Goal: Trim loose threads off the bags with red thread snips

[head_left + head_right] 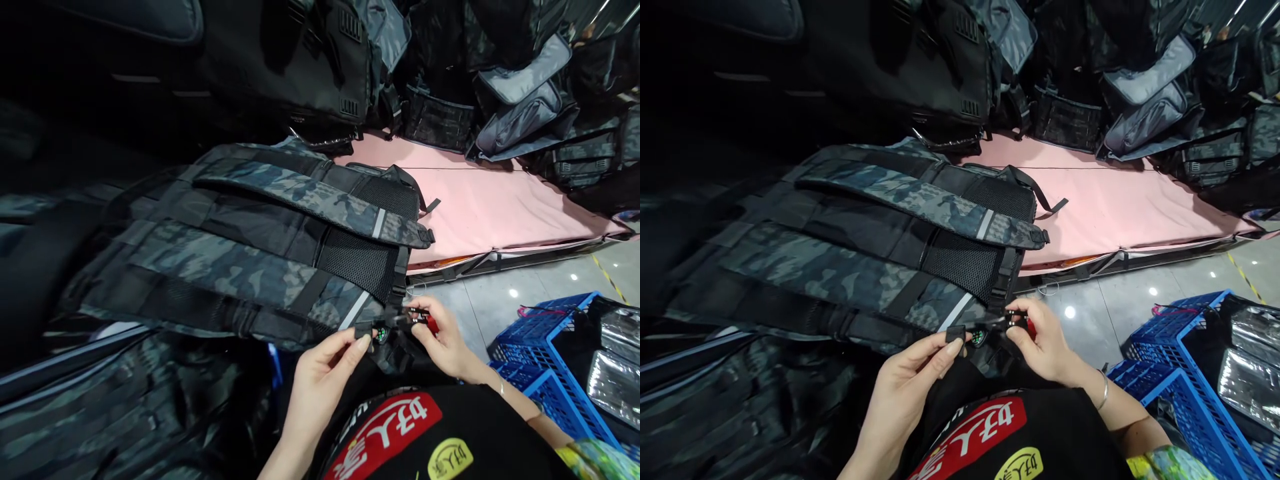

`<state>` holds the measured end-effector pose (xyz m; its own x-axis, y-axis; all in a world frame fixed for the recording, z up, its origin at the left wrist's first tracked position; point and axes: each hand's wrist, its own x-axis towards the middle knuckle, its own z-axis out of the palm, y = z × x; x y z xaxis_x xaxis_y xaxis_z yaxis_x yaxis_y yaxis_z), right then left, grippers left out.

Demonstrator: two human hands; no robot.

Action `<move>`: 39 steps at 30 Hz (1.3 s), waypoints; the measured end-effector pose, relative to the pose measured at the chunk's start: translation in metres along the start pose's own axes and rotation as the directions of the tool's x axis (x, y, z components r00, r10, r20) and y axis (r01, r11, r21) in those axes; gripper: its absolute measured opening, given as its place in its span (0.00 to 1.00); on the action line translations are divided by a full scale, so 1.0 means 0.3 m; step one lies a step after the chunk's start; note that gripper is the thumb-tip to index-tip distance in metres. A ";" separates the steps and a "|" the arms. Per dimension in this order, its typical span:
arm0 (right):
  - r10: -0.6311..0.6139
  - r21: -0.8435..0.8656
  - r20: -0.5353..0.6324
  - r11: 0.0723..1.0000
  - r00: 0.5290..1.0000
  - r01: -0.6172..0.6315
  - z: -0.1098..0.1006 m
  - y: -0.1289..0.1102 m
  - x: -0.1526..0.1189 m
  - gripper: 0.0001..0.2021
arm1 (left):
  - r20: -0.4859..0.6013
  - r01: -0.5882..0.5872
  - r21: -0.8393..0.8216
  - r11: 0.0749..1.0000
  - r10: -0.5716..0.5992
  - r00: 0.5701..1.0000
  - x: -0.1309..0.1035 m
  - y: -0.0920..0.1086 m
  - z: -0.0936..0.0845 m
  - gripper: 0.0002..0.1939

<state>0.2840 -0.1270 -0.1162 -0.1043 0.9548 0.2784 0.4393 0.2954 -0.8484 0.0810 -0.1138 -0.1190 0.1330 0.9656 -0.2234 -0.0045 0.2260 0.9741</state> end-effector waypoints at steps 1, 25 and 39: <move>-0.035 -0.023 -0.006 0.999 0.999 0.035 -0.005 -0.008 -0.001 0.10 | -0.007 -0.002 -0.006 1.000 0.002 1.000 0.001 0.000 0.000 0.13; -0.200 -0.128 0.037 0.971 0.979 0.203 0.045 -0.054 0.048 0.07 | -0.012 -0.151 0.139 0.979 0.154 0.988 -0.020 0.000 0.006 0.10; -0.099 0.301 0.189 0.953 0.977 0.038 0.065 -0.069 0.117 0.08 | 0.304 0.194 -0.384 0.903 -0.074 0.950 -0.032 0.020 0.034 0.15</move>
<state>0.2537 -0.0989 -0.0977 -0.3141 0.9100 0.2707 0.1462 0.3281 -0.9333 0.0899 -0.1231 -0.1107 0.4282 0.8611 -0.2742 -0.3592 0.4406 0.8227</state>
